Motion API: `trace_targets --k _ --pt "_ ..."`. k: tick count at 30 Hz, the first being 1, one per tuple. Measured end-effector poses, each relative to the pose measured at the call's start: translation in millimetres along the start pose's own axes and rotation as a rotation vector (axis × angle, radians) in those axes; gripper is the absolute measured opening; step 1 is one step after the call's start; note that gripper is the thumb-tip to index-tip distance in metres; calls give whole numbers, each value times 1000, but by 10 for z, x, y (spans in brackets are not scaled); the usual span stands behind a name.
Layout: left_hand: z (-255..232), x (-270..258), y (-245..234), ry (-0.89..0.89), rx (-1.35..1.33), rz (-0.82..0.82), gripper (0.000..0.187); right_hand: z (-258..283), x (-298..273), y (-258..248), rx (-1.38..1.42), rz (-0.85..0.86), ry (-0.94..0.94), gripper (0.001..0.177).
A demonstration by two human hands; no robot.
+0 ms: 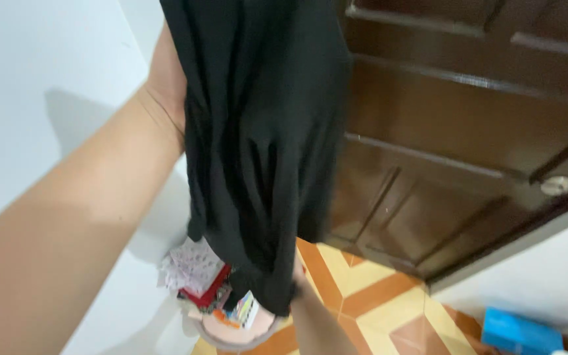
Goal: The recorder is sweeping the floor and tidying up objects in a room.
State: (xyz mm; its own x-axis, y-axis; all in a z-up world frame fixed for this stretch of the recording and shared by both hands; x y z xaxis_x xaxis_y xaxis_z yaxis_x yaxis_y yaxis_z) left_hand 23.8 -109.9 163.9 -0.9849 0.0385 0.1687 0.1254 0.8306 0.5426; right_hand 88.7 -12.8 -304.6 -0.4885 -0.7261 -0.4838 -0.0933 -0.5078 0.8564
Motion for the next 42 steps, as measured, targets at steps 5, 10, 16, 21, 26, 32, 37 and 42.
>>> trace_targets --k 5,10,16,21,26,32,37,42 --pt "-96 -53 17 37 -69 18 68 203 -113 59 2 -6 -68 74" --pt "40 -100 -437 1 -72 39 66 622 -128 -643 -100 -242 -166 70" --pt "253 -192 -1232 -52 115 -156 67 1923 -1566 -1192 -436 -657 -236 50" --pt "474 -318 -1701 -160 138 -314 69 3273 -2987 -1163 -830 -907 -529 50" --pt "477 -262 -1632 -108 89 -254 64 3133 -3838 -67 -533 -732 -694 57" --pt "630 68 -1448 -70 -135 -73 51 2759 -3453 -656 -347 -736 -736 57" --pt "723 232 -1428 -105 -85 -27 43 2956 -3025 -715 -467 -338 -640 24" --pt "409 100 -1670 -136 224 -305 51 3866 -4097 -632 -745 -644 -787 46"
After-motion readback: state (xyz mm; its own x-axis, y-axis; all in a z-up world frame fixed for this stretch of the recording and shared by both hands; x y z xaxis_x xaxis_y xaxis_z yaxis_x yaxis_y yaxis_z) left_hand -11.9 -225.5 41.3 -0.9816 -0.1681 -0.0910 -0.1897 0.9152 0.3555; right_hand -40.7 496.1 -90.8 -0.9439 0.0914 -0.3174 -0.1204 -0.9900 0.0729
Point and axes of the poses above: each hand's wrist, its own x-axis towards the middle knuckle, its own y-axis out of the palm, z = x × y, the point moved 10 cm from there along x, towards the middle knuckle, and after that the axes turned 6 degrees about -z, right-handed, at the moved point
